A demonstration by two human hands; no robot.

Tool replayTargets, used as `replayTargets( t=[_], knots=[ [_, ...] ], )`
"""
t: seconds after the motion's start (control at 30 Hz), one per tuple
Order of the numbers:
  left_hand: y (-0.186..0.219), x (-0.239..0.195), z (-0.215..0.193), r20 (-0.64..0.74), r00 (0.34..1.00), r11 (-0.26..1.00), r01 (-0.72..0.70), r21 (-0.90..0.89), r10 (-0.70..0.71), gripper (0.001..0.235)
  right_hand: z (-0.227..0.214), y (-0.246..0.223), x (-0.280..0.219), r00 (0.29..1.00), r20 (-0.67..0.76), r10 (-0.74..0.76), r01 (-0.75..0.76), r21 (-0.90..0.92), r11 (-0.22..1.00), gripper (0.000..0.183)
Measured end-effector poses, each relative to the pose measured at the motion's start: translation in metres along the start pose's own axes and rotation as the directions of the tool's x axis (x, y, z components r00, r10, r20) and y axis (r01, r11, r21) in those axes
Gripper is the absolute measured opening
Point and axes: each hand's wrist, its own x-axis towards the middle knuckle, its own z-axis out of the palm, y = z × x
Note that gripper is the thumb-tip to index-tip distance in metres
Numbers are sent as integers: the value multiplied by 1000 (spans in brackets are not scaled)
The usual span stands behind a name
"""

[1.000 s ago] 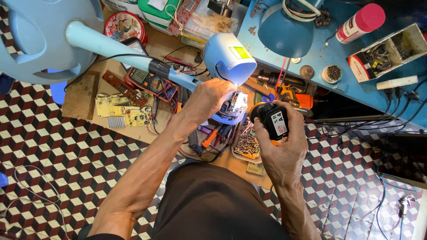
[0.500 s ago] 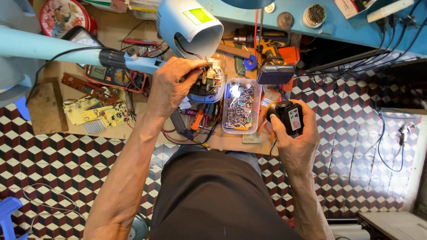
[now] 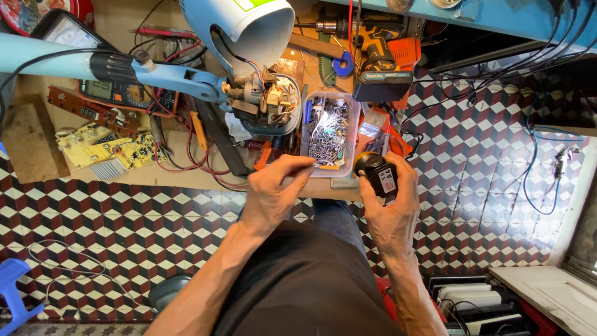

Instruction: The person uses a flashlight to inspect a disassembled ceiling fan motor and a container of small parts on a workbench. They handle the motor housing and wires, then repeatedly pick up and examine small components from the container.

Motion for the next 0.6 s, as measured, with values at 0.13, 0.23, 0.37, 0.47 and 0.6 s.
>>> replayTargets(
  t=[0.13,0.23,0.37,0.47,0.6],
  knots=[
    [-65,-6,63,36,979,973,193,126,-199,13,-7,17,5,997,65,-30,33,-35,999,54],
    [-102,-3,92,21,986,957,154,247,-164,14,-13,27,10,992,112,-53,53,9,999,56],
    [-128,3,127,-48,979,938,205,279,-200,13,-20,43,19,983,162,-89,88,13,996,55],
    [-138,6,148,-103,978,930,206,306,-183,12,-22,57,28,972,150,-184,182,25,983,55],
    [-150,6,163,-168,961,915,262,305,-219,25,-24,77,40,951,145,-274,275,16,961,54]
  ],
)
